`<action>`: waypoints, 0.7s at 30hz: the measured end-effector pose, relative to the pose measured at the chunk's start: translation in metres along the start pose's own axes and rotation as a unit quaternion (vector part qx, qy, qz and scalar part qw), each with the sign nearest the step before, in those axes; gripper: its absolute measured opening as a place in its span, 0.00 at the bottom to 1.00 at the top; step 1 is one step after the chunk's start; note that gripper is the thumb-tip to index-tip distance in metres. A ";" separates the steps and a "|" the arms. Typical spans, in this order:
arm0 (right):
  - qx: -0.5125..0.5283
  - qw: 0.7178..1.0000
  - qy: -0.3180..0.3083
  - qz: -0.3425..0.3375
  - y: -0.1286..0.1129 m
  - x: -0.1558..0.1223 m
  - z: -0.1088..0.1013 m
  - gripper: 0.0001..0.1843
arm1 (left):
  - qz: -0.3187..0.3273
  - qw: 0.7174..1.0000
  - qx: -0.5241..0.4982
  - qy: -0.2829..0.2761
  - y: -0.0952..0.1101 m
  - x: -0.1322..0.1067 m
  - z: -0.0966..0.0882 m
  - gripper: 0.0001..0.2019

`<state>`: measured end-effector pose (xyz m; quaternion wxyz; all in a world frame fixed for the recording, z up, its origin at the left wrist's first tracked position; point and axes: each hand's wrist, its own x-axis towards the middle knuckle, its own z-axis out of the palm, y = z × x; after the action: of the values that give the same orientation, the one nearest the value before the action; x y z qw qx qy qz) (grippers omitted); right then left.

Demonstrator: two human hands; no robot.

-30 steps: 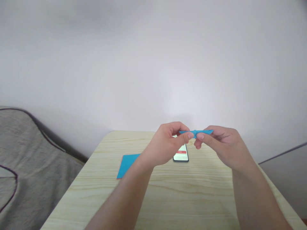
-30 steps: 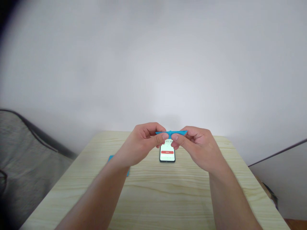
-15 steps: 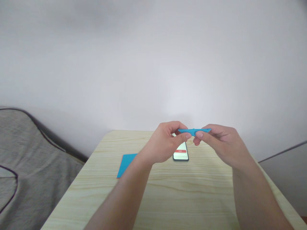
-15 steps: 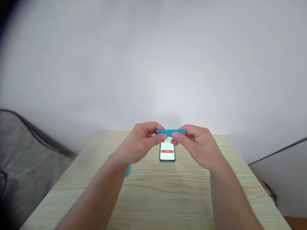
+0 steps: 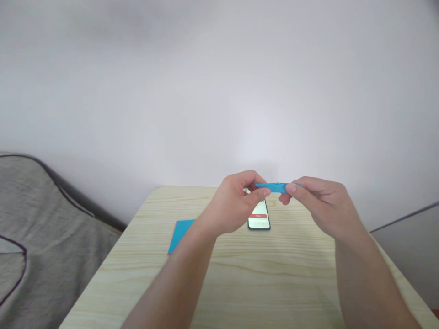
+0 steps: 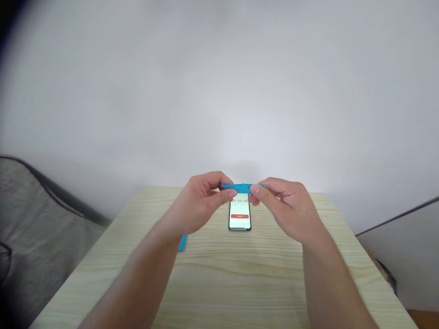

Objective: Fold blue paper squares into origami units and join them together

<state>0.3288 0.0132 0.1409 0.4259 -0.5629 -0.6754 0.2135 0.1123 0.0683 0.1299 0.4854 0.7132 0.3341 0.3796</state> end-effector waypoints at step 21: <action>0.046 0.999 0.000 -0.001 0.006 0.001 -0.002 0.17 | 0.031 0.999 -0.031 0.005 0.001 0.000 -0.005 0.15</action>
<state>0.3344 0.0151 0.1377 0.4514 -0.5417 -0.6657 0.2443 0.1078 0.0698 0.1322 0.4935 0.7060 0.3027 0.4079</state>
